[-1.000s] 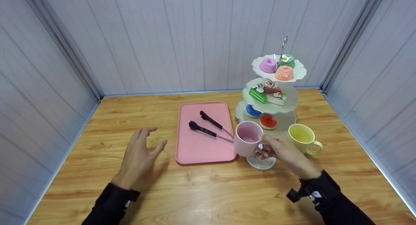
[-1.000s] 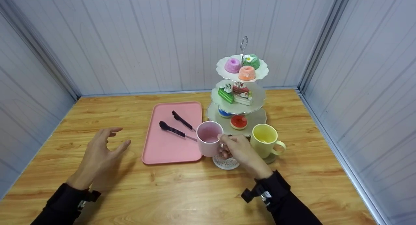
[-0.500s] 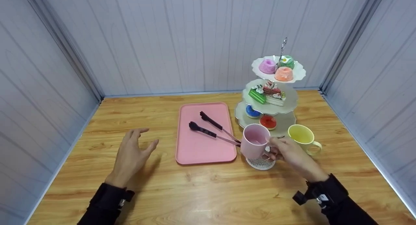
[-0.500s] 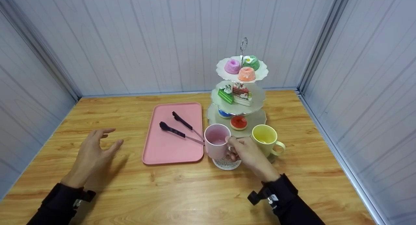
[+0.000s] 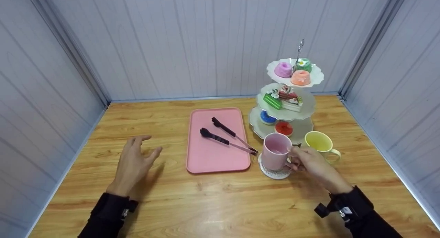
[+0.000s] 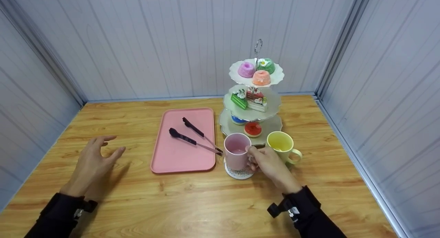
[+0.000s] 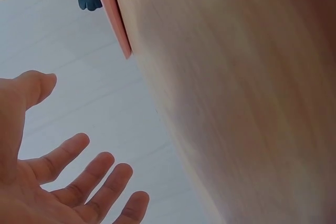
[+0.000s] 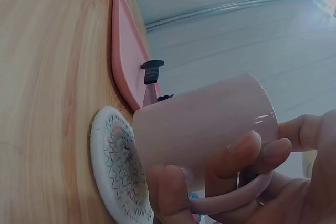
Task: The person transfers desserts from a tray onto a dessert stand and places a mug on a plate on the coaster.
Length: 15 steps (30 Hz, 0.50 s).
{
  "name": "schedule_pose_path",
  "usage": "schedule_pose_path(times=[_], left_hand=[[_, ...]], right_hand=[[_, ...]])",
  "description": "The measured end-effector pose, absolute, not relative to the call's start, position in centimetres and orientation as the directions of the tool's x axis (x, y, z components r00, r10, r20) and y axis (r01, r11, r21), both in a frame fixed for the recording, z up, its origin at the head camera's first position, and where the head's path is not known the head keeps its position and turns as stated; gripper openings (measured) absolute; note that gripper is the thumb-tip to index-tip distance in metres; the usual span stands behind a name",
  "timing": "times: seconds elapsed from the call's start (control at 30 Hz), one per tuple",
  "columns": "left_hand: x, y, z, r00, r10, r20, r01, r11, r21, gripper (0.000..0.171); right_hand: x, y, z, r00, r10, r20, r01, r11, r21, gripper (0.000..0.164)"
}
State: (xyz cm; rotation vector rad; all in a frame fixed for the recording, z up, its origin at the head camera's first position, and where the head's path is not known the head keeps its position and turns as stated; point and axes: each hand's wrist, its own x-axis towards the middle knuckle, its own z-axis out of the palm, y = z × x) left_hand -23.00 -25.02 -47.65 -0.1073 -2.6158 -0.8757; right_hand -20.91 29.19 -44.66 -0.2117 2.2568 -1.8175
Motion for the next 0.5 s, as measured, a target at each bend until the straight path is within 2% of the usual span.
schedule_pose_path(times=[0.17, 0.5], left_hand=[[-23.07, -25.45, -47.39, -0.933, -0.049, 0.357, 0.168, 0.817, 0.552, 0.064], [-23.17, -26.04, -47.01, -0.939, -0.012, 0.342, 0.174, 0.845, 0.506, 0.067]], right_hand=[[-21.0, 29.47, -44.94, -0.958, -0.25, -0.14, 0.1, 0.167, -0.981, 0.045], [-21.16, 29.52, -45.64, -0.968, -0.195, -0.159, 0.108, 0.247, -0.963, 0.05]])
